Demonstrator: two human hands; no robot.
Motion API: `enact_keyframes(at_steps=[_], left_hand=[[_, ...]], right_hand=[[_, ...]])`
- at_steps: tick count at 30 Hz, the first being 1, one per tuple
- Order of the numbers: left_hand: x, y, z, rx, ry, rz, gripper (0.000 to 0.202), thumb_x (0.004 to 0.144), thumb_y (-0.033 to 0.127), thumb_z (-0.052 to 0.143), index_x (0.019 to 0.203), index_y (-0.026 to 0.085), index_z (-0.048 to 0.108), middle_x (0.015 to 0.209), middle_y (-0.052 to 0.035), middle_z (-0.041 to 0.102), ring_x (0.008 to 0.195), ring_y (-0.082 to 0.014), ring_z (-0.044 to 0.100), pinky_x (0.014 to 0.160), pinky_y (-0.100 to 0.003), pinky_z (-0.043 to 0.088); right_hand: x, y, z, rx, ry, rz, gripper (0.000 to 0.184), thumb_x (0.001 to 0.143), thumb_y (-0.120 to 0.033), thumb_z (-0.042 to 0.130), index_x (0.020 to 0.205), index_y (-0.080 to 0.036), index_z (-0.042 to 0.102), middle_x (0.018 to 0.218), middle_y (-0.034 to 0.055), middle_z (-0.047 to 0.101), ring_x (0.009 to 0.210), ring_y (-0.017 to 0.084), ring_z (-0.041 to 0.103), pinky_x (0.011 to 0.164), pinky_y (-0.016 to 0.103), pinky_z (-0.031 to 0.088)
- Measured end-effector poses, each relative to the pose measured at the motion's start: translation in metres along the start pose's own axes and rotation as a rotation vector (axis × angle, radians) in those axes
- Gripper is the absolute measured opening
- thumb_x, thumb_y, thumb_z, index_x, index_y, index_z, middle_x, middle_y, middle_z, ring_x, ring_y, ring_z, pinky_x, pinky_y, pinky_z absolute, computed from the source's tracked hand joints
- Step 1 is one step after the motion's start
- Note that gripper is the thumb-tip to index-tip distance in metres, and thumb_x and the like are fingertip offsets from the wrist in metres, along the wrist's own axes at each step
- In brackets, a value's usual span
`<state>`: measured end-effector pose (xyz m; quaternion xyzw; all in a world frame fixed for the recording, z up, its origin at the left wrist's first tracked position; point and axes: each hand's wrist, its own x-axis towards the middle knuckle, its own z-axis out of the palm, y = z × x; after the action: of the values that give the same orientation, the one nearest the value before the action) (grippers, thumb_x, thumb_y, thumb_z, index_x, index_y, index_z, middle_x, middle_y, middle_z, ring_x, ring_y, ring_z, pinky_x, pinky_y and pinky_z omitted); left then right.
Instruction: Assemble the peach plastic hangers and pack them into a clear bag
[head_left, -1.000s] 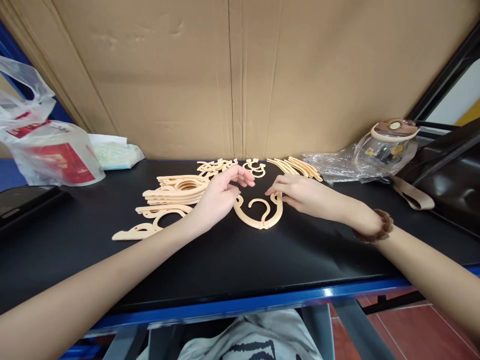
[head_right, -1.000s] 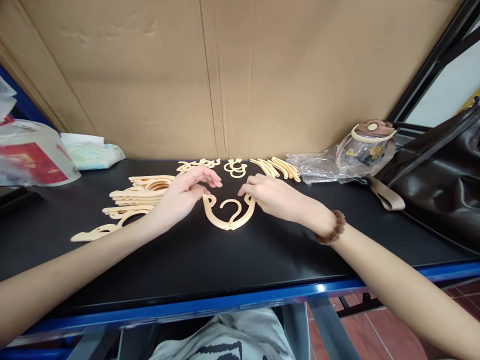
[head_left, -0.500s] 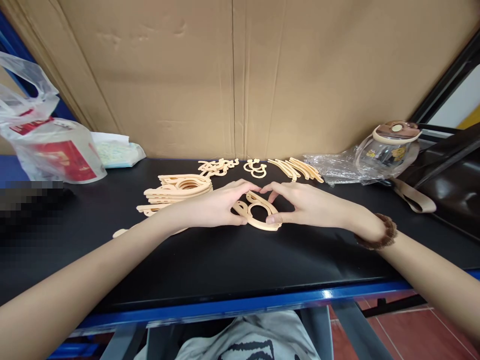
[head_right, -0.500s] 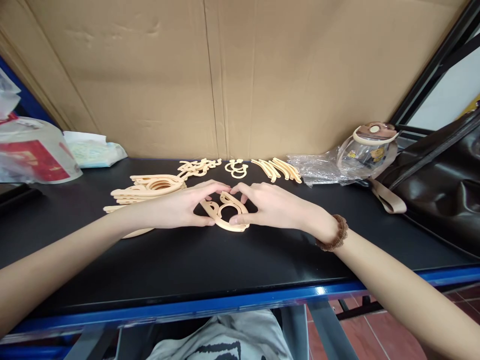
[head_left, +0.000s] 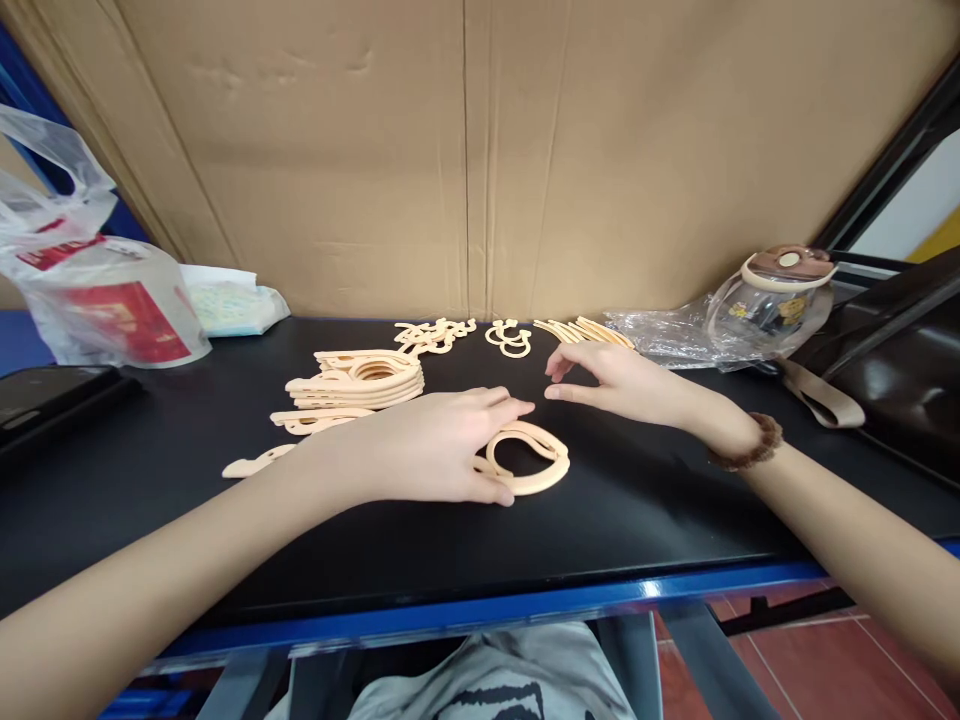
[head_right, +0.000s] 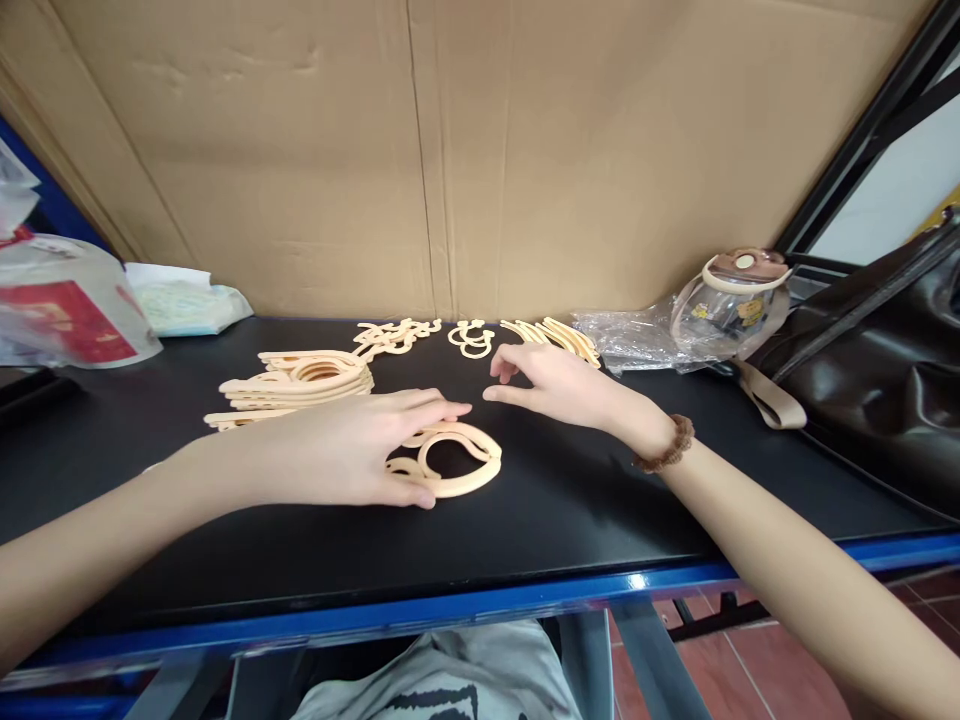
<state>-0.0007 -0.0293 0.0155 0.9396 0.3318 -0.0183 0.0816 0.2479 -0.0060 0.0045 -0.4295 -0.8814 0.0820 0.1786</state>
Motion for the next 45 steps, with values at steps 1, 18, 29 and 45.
enact_keyframes(at_steps=[1,18,29,45], left_hand=[[-0.005,0.002,-0.002,0.028,-0.001,0.013,0.070,0.080,0.053,0.059,0.142,0.028,0.039,0.141,-0.0059,0.047,0.115,-0.0270,0.055,0.090,-0.030,0.042],[-0.112,-0.088,-0.013,0.258,-0.027,-0.417,0.060,0.072,0.057,0.049,0.128,0.036,0.054,0.141,0.0044,0.049,0.125,-0.0270,0.050,0.102,-0.033,0.040],[-0.111,-0.090,-0.018,0.228,-0.026,-0.527,0.061,0.066,0.062,0.050,0.123,0.037,0.051,0.128,0.0044,0.056,0.107,-0.0240,0.059,0.087,-0.029,0.044],[-0.036,-0.112,-0.068,0.143,-0.084,-0.438,0.063,0.073,0.047,0.056,0.131,0.026,0.046,0.130,-0.0033,0.053,0.102,-0.0213,0.055,0.080,-0.024,0.040]], right_hand=[[0.001,0.004,0.000,-0.041,0.014,0.014,0.033,0.089,-0.048,0.053,0.100,-0.018,0.060,0.099,0.0071,0.067,0.091,0.022,0.061,0.082,0.034,0.044],[0.001,-0.008,0.016,-0.084,-0.091,-0.102,0.022,0.092,-0.037,0.052,0.101,-0.018,0.060,0.099,0.0053,0.064,0.087,0.018,0.060,0.078,0.031,0.045],[0.000,-0.007,0.018,-0.098,-0.096,-0.109,0.023,0.092,-0.038,0.051,0.103,-0.019,0.060,0.102,0.0050,0.063,0.088,0.018,0.060,0.077,0.031,0.045],[0.000,-0.007,0.018,-0.121,-0.116,-0.132,0.026,0.093,-0.038,0.050,0.106,-0.019,0.062,0.103,0.0060,0.061,0.089,0.020,0.060,0.081,0.033,0.046]])
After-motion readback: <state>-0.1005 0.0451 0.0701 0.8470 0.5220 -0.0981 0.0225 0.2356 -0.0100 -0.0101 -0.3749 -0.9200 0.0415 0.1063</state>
